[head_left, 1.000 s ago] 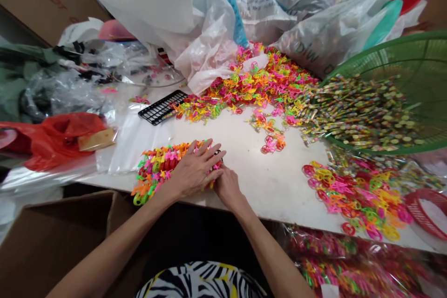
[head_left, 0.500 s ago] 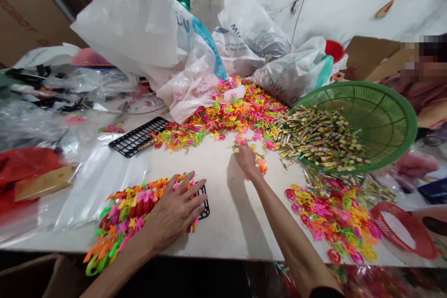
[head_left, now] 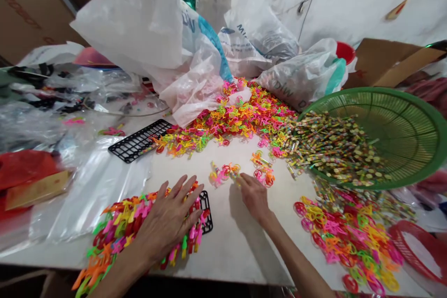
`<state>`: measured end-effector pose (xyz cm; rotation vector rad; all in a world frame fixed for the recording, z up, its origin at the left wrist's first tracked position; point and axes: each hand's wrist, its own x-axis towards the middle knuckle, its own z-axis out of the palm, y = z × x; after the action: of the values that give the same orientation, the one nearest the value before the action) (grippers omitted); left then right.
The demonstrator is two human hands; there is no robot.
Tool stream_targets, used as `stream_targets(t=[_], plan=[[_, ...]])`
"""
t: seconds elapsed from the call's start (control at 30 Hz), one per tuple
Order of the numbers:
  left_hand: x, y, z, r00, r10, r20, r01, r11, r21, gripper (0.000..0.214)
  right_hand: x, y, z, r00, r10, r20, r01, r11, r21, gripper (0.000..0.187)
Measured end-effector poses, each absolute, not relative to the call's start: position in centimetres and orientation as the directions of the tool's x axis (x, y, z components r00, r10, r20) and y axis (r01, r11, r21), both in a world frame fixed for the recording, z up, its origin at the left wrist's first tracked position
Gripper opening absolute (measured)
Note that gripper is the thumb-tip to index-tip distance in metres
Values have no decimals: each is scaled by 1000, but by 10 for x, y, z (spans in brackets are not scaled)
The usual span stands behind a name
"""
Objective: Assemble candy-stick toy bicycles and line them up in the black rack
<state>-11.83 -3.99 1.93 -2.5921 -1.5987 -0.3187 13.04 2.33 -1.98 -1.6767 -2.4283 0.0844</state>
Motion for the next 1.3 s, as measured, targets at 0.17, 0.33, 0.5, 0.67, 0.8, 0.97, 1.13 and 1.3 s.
stream_targets(t=[0.17,0.33,0.5,0.67,0.8,0.97,1.13,1.3], plan=[[-117,-40,25,425,888,175,897,-439,50,46,120,40,-6,-186,979,-82,969,169,-179,18],[-116,-41,27,431,888,159,895,-443,46,45,93,38,3,-153,987,-40,953,137,-268,20],[-116,-41,27,427,884,190,893,-446,68,46,64,12,-1,-418,902,-112,880,371,-298,25],[-114,-42,30,421,883,209,891,-446,90,45,95,-1,-6,-317,943,-102,947,310,-84,32],[-114,-43,29,422,883,205,893,-444,77,48,114,-11,-9,-201,980,12,940,196,-281,21],[-114,-43,27,439,882,173,889,-454,62,45,99,-1,-13,41,990,-138,947,-83,-309,25],[-113,-42,29,439,883,164,889,-453,63,45,102,17,-8,127,969,-213,946,-183,-268,20],[-113,-42,28,436,882,179,889,-453,68,45,117,31,-7,104,979,-173,964,-142,-224,18]])
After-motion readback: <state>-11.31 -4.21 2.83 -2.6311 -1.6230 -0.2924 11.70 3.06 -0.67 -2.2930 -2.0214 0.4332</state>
